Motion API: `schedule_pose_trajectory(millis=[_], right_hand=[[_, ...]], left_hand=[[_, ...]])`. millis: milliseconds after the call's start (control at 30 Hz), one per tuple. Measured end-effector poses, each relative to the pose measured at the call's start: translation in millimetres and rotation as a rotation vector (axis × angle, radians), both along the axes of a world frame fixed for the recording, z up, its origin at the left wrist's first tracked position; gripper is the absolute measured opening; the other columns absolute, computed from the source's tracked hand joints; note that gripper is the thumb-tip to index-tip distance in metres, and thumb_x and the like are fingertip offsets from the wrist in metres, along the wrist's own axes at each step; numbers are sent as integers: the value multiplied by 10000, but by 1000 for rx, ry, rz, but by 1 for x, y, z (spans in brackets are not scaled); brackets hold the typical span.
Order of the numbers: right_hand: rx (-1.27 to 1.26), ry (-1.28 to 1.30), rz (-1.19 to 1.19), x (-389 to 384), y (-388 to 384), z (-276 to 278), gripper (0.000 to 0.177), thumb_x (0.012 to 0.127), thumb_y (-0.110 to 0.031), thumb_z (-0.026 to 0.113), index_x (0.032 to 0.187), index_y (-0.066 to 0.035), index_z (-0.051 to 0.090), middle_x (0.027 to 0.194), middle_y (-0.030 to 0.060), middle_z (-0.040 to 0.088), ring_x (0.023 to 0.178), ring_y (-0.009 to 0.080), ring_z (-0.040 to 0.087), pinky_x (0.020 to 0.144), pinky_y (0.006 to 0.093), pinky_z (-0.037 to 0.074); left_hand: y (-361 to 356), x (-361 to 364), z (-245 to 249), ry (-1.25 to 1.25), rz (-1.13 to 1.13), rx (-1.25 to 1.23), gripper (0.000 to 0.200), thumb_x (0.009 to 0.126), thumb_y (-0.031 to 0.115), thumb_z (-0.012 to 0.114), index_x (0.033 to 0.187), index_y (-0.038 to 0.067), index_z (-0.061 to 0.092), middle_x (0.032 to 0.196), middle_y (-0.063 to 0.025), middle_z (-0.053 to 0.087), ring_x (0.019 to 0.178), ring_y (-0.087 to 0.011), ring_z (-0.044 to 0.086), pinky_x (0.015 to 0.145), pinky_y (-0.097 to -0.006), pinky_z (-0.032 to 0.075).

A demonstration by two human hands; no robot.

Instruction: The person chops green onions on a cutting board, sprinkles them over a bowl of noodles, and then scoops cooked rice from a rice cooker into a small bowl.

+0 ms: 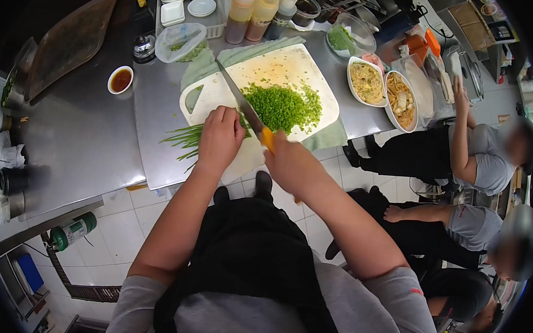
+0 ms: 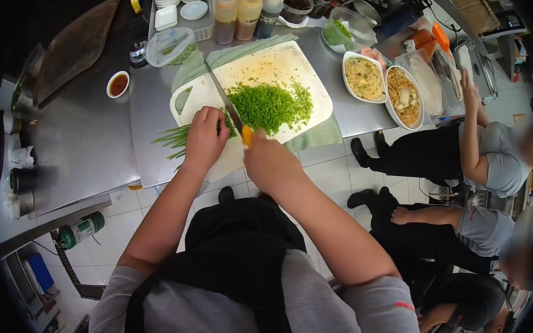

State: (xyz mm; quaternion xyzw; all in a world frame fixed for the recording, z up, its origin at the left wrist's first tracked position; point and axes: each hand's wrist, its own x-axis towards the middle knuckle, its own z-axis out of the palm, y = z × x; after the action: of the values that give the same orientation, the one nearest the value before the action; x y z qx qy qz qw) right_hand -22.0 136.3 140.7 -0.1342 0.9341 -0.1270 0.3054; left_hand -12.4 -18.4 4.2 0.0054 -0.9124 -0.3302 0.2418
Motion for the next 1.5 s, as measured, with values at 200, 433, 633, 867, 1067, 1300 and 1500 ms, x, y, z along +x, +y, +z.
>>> schedule_pose_trajectory(millis=[200, 433, 633, 867, 1067, 1300, 1500], right_hand=[[21, 41, 5, 18, -6, -40, 315, 980, -225, 511, 1117, 52, 448, 837, 271, 682, 812, 436, 689, 734, 526, 551], [36, -5, 31, 25, 6, -12, 335, 987, -251, 513, 1121, 50, 452, 893, 277, 688, 838, 430, 695, 749, 513, 559], [-37, 65, -4, 0, -12, -49, 355, 990, -263, 513, 1138, 52, 442, 887, 276, 689, 852, 429, 697, 752, 502, 563], [-297, -23, -72, -7, 22, -39, 369, 979, -299, 542, 1096, 45, 477, 863, 299, 672, 817, 470, 667, 745, 516, 530], [-381, 77, -41, -15, 49, -21, 342, 976, -286, 561, 1059, 32, 470, 785, 293, 658, 762, 475, 652, 710, 534, 512], [-387, 63, -1, -22, 70, -22, 331, 972, -273, 577, 1033, 32, 465, 736, 284, 642, 701, 473, 640, 653, 545, 498], [-360, 36, 39, -24, 72, -28, 345, 978, -286, 567, 1055, 32, 459, 744, 288, 645, 706, 469, 646, 660, 540, 507]], left_hand=[[0, 1, 3, -4, -5, 43, 142, 787, 14, 635, 878, 23, 527, 878, -144, 547, 845, -342, 565, 768, -439, 481], [-3, 1, 5, -21, -29, 54, 134, 799, 19, 622, 893, 21, 526, 902, -153, 543, 877, -347, 560, 796, -447, 473], [-3, 3, 5, -21, -56, 18, 137, 817, 21, 612, 923, 16, 525, 928, -162, 541, 894, -355, 555, 808, -451, 471], [1, 5, 7, -44, -6, -97, 118, 866, 71, 619, 959, 41, 553, 935, -135, 577, 901, -339, 576, 805, -440, 471], [-5, 12, 18, -152, 70, -156, 364, 875, 287, 709, 1140, 70, 585, 1120, -118, 627, 1025, -316, 596, 924, -425, 432], [-30, -1, 49, -364, -96, -316, 900, 663, 468, 848, 1360, 27, 488, 1293, -118, 527, 1244, -280, 475, 1046, -433, 355], [-14, 6, 39, -336, -66, -515, 539, 812, 341, 738, 1216, 41, 544, 1176, -96, 546, 1085, -269, 532, 924, -395, 423]])
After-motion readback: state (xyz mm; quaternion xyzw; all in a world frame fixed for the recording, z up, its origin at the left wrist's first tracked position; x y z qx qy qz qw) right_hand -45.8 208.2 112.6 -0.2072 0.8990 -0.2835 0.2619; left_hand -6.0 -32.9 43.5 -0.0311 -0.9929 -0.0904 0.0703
